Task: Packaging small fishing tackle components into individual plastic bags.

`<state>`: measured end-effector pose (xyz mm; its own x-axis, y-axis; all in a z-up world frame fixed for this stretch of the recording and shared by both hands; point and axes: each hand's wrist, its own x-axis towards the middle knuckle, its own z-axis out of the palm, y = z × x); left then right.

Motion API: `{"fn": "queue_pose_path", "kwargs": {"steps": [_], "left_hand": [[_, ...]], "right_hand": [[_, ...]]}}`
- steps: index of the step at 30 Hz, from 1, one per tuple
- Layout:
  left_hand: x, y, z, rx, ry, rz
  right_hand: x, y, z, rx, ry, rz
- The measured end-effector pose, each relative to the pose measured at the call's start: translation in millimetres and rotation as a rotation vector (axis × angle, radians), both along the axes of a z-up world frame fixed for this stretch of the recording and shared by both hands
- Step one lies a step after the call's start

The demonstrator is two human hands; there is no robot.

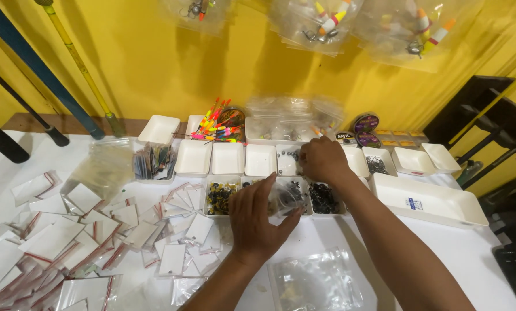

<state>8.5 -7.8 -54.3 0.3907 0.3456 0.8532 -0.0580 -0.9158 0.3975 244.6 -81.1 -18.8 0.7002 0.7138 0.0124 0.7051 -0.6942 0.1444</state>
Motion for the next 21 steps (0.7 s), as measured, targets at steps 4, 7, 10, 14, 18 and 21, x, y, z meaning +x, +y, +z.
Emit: {"fn": "queue_pose_path", "kwargs": {"steps": [4,7,10,14,18,21], "left_hand": [[0.3,0.1,1.6,-0.028,0.026,-0.024],[0.1,0.5,2.5,-0.025,0.024,-0.017],[-0.1,0.2,3.0,-0.018,0.002,0.001],[-0.7,-0.2,4.4,-0.032,0.007,-0.012],[-1.5,-1.5,4.8,-0.033,0.014,-0.017],[-2.5,-2.8,4.6,-0.037,0.016,-0.015]], "right_hand": [[-8.5,7.4,6.2,-0.023,-0.007,-0.032],[-15.1,11.7,12.6,-0.019,0.063,-0.127],[-13.9,13.7,9.2,0.039,0.125,-0.207],[-8.8,15.9,1.1,0.081,0.15,-0.237],[-10.7,8.0,3.8,0.178,0.16,-0.199],[-30.2,-6.3,26.7,0.401,0.254,-0.125]]}}
